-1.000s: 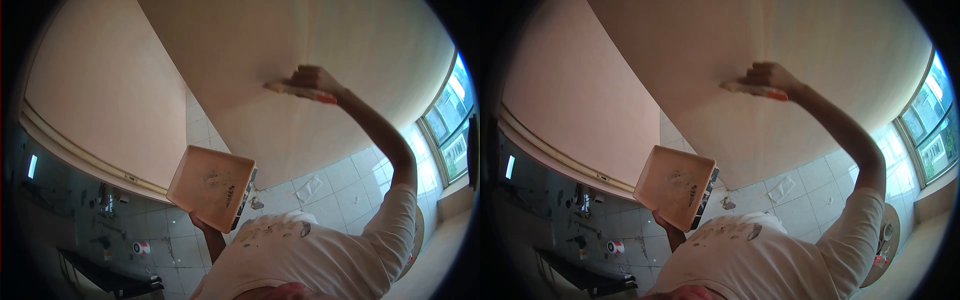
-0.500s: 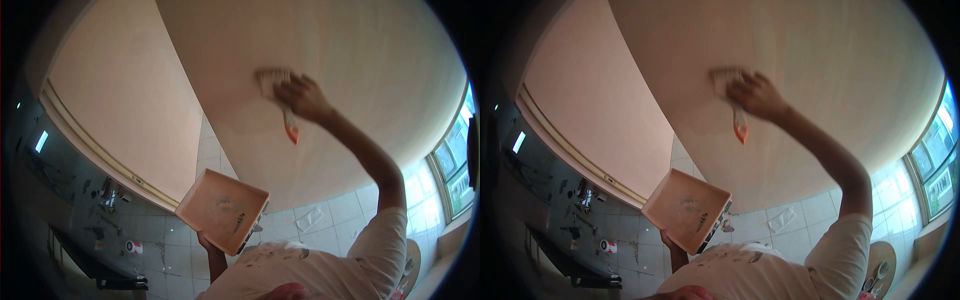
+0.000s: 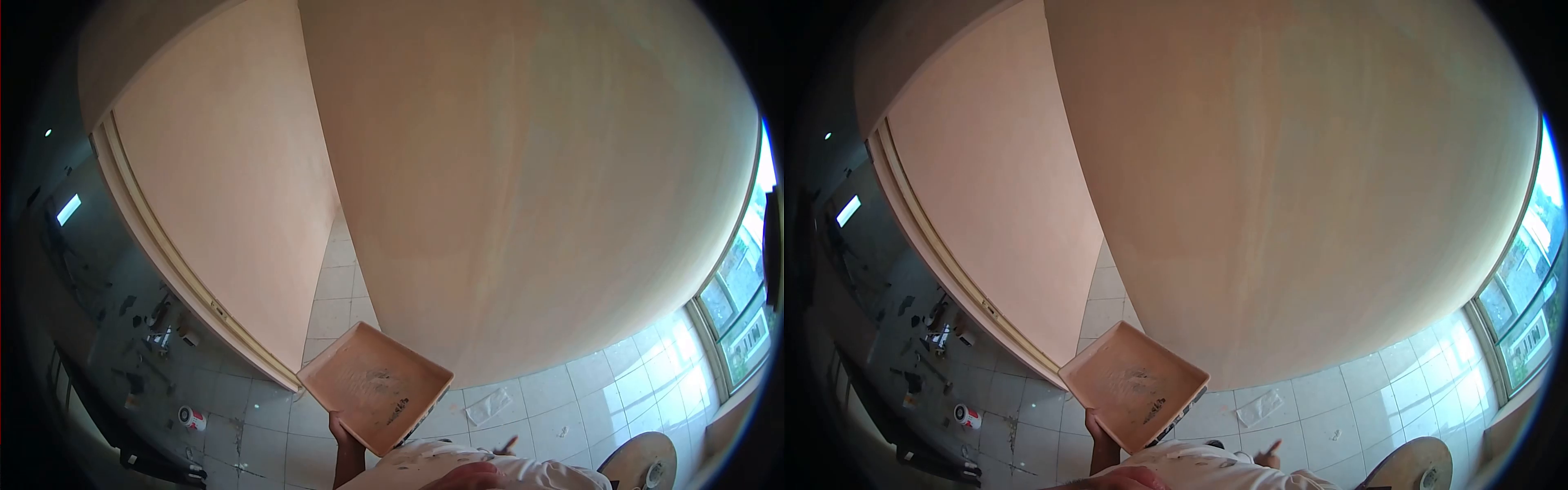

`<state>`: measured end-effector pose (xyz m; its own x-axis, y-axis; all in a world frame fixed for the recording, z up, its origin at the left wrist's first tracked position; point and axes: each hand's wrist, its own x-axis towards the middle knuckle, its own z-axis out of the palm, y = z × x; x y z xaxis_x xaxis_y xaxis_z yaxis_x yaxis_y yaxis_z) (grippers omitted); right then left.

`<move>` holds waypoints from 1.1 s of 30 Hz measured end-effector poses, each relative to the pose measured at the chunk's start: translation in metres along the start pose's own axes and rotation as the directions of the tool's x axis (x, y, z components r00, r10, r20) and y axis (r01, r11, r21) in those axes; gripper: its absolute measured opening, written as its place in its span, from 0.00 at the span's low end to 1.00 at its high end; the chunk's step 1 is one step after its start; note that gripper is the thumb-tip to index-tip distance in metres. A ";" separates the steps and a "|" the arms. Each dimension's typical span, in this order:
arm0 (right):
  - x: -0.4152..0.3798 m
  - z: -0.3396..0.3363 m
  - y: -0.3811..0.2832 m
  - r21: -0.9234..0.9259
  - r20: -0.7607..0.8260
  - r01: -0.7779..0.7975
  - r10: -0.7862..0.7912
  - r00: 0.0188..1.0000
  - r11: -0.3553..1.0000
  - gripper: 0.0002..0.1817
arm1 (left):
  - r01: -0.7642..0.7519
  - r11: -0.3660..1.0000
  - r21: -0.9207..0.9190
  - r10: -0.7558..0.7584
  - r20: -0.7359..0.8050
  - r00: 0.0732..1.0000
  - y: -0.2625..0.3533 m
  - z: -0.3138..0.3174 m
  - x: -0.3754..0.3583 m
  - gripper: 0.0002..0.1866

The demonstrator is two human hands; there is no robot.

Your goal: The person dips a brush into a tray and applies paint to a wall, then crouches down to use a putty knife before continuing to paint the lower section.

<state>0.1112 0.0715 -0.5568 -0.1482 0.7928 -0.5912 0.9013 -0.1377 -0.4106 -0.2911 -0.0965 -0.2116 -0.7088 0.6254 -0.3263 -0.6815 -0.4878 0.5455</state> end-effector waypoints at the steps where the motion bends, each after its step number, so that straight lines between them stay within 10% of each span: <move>1: -0.008 0.000 -0.003 -0.005 -0.008 -0.025 0.025 1.000 1.000 0.41 | 0.021 1.000 -0.002 -0.021 0.032 0.999 0.003 0.001 0.002 0.40; 14: -0.253 0.038 0.079 -0.125 0.103 -0.468 0.480 0.871 0.875 0.24 | 0.274 0.919 0.283 -0.317 0.117 0.941 0.101 0.034 -0.011 0.42; 16: -0.206 0.076 0.057 -0.215 -0.045 -0.251 0.247 0.968 0.944 0.22 | 0.298 0.917 0.266 -0.342 0.138 0.930 0.110 0.019 -0.019 0.42; 17: -0.245 0.028 -0.019 0.263 -0.107 -0.333 0.371 0.922 0.905 0.39 | 0.325 0.906 0.270 -0.363 0.103 0.926 0.117 0.011 -0.032 0.42; 20: -0.210 0.072 -0.057 0.567 -0.361 0.025 0.222 0.906 0.823 0.26 | 0.315 0.909 0.273 -0.353 0.102 0.930 0.113 -0.023 -0.056 0.41; 25: -0.211 0.004 -0.175 0.952 -0.101 0.047 0.165 0.981 0.303 0.22 | 0.321 0.926 0.198 -0.348 0.120 0.930 0.103 -0.065 -0.059 0.41; 33: -0.240 -0.167 -0.281 0.822 -0.486 0.514 -0.167 0.858 0.245 0.24 | 0.342 0.916 0.211 -0.363 0.071 0.929 0.084 -0.076 -0.059 0.40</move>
<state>-0.0382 0.0193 -0.1836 -0.0800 0.9916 -0.1013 -0.1895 -0.1149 -0.9751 -0.3210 -0.2206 -0.2053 -0.3981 0.8016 -0.4460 -0.8280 -0.1047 0.5509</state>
